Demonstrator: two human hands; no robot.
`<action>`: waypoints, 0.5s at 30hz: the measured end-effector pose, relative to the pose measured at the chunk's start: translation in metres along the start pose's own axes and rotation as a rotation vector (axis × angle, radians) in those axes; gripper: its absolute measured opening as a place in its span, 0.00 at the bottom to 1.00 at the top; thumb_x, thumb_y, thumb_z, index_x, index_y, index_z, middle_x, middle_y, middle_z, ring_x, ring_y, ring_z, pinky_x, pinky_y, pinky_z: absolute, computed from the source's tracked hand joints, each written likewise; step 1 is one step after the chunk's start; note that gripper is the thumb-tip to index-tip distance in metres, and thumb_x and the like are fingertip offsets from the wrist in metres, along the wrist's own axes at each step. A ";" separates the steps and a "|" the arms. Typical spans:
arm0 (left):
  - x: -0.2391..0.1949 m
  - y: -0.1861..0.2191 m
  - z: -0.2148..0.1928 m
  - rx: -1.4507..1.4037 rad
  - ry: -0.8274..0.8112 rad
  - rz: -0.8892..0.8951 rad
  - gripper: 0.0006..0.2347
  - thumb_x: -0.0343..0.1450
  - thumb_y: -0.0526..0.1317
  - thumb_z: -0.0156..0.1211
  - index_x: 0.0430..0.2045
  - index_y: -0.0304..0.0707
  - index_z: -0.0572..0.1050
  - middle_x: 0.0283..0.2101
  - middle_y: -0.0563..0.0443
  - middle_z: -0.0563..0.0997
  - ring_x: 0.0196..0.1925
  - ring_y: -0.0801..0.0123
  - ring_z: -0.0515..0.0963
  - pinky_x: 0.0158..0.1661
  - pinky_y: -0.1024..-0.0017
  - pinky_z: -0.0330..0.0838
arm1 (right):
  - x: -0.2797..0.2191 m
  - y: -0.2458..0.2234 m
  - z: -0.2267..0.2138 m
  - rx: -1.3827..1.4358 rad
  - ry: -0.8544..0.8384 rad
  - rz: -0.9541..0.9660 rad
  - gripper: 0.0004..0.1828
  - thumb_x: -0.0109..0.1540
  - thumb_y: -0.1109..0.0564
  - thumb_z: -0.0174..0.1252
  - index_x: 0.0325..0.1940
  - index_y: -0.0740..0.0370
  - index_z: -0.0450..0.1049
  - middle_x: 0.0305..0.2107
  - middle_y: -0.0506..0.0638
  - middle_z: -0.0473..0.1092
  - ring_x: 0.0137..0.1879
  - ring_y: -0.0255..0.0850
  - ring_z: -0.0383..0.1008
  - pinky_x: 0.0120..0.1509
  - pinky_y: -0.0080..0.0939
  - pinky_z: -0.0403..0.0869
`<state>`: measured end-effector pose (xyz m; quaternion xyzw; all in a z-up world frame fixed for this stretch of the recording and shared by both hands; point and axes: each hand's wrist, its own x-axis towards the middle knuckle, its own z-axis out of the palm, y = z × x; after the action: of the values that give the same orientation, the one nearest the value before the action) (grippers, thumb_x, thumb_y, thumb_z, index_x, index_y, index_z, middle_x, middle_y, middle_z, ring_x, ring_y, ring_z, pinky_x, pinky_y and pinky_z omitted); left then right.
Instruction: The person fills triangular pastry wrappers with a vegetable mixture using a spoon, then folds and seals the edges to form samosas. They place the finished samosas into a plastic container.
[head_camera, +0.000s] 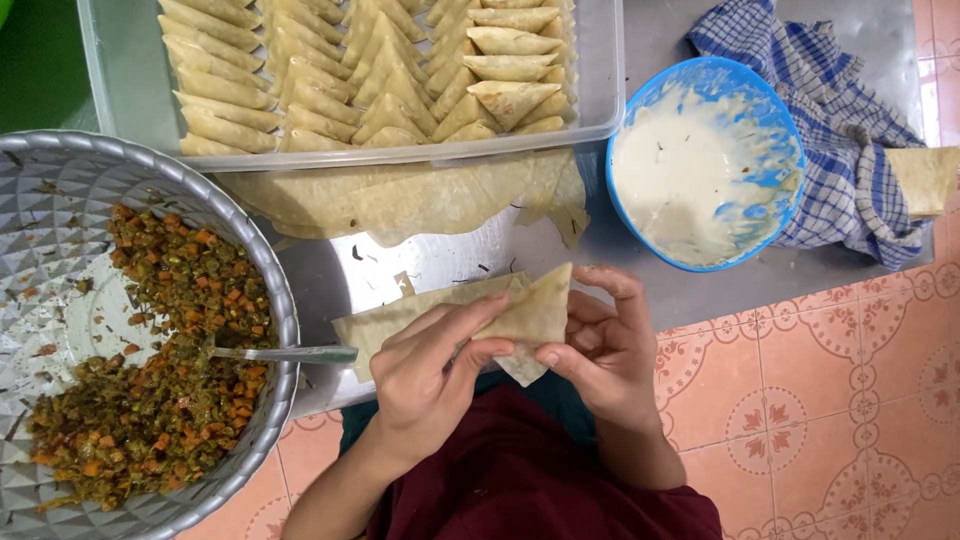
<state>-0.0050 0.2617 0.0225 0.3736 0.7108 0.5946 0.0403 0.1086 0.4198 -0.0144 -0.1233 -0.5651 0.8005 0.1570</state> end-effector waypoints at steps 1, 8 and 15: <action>-0.002 -0.003 0.003 -0.045 0.043 -0.036 0.11 0.71 0.31 0.64 0.46 0.23 0.76 0.42 0.39 0.85 0.38 0.60 0.87 0.41 0.72 0.84 | 0.000 0.002 0.001 -0.007 0.026 0.001 0.35 0.62 0.63 0.66 0.66 0.60 0.55 0.41 0.66 0.72 0.36 0.37 0.73 0.42 0.32 0.72; -0.015 -0.033 0.028 -0.316 0.286 -0.096 0.06 0.68 0.28 0.68 0.35 0.20 0.82 0.23 0.41 0.85 0.25 0.61 0.86 0.31 0.67 0.82 | -0.002 0.035 -0.036 -0.066 -0.049 -0.188 0.39 0.52 0.77 0.66 0.62 0.74 0.53 0.35 0.73 0.74 0.34 0.54 0.83 0.37 0.50 0.85; 0.007 -0.027 -0.011 -0.274 -0.491 -0.514 0.41 0.56 0.50 0.78 0.63 0.46 0.61 0.52 0.52 0.86 0.40 0.71 0.86 0.46 0.73 0.82 | 0.013 -0.031 -0.035 -1.011 -0.507 0.038 0.21 0.65 0.42 0.58 0.58 0.52 0.77 0.53 0.48 0.78 0.58 0.43 0.80 0.61 0.42 0.73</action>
<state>-0.0291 0.2565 0.0047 0.3055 0.6644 0.5475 0.4067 0.1127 0.4647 0.0031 0.0027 -0.8959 0.4376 -0.0766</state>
